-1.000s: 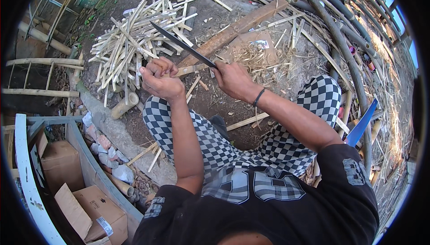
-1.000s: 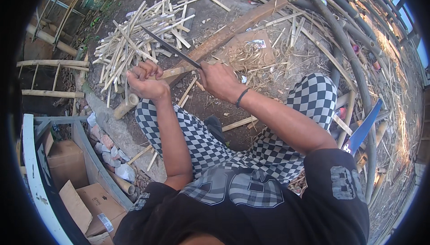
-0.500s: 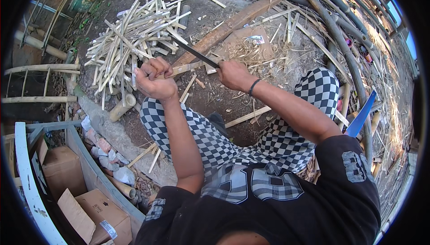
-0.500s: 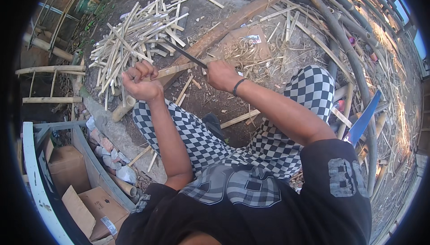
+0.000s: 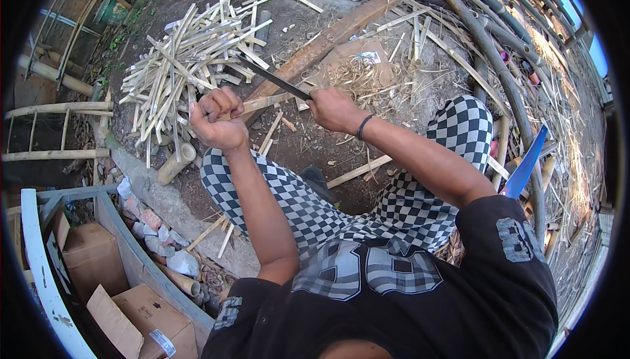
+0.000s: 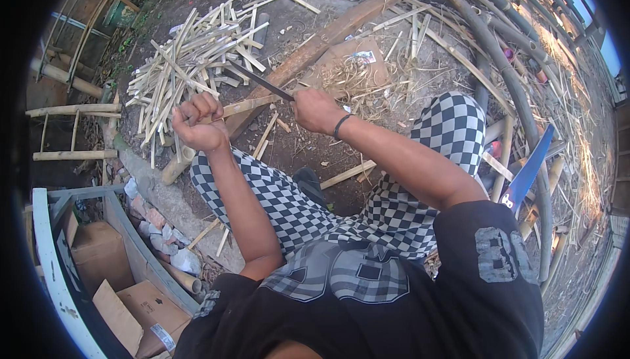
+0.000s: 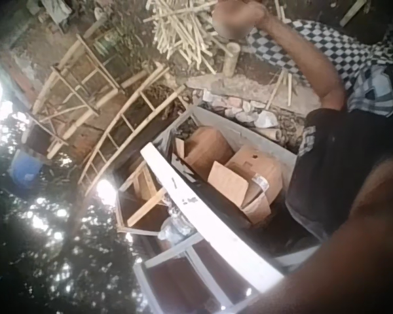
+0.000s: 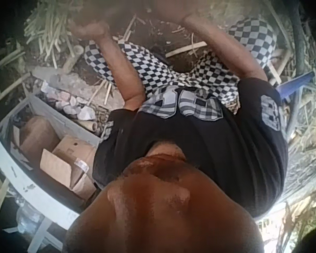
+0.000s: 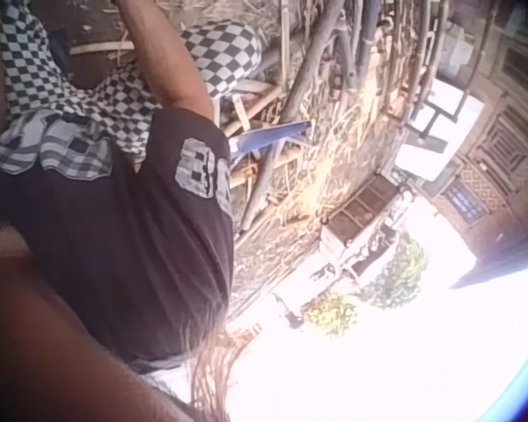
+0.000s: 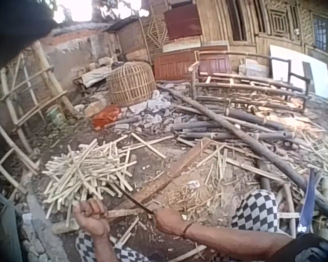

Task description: The person shaves a thin strip of bamboo using a knife while holding it by hand.

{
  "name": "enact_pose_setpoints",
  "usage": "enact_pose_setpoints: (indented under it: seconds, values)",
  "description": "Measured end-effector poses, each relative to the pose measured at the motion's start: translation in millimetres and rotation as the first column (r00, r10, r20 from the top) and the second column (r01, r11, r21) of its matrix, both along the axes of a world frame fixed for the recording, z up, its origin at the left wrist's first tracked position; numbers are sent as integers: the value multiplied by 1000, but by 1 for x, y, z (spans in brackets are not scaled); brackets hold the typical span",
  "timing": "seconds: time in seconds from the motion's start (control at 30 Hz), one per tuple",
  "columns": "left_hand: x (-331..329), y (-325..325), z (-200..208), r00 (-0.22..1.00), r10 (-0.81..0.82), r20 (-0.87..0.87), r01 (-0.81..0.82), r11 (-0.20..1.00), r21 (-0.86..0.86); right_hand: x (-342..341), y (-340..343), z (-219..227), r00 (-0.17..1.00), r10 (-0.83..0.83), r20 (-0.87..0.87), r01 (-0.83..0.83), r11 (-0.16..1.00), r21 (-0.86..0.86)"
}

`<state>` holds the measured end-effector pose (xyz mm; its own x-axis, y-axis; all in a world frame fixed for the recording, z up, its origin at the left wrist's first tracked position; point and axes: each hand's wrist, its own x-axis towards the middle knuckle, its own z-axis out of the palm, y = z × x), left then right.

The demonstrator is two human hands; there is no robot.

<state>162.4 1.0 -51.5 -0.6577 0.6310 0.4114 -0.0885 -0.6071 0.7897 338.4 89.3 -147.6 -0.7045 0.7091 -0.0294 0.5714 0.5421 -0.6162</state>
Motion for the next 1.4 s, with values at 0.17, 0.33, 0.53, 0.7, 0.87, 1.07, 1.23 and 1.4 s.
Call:
enact_pose_setpoints:
  seconds: [0.17, 0.33, 0.53, 0.7, 0.87, 1.07, 1.23, 1.4]
  values:
    - [12, 1, 8, 989, -138, -49, 140, 990, 29, -1, -12, -7, 999, -54, 1, 54, 998, 32]
    - [7, 9, 3, 971, -232, -63, 236, 971, 50, 8, 19, -32, 973, -73, 219, 77, 997, -13]
    - [-1, -4, 4, 969, -247, -6, 247, 968, 35, -26, -32, -8, 979, -186, -83, 182, 982, -49]
    - [8, 4, -4, 952, -293, -88, 292, 956, -20, -8, -11, -76, 927, -375, 2, 372, 919, -133]
    - [-8, -11, 3, 968, -250, -12, 249, 968, -42, -31, -43, -29, 959, -258, -116, 249, 965, -84]
    - [-11, 10, -3, 972, -228, 58, 228, 974, 7, -14, -7, -118, 874, -477, -87, 464, 875, -138]
    - [-19, -10, -2, 979, -197, 48, 198, 980, -22, -36, -36, -47, 955, -276, -111, 269, 960, -72]
    - [-20, -12, 4, 977, -211, 38, 212, 977, -8, -34, -41, -70, 937, -288, -200, 288, 957, -29]
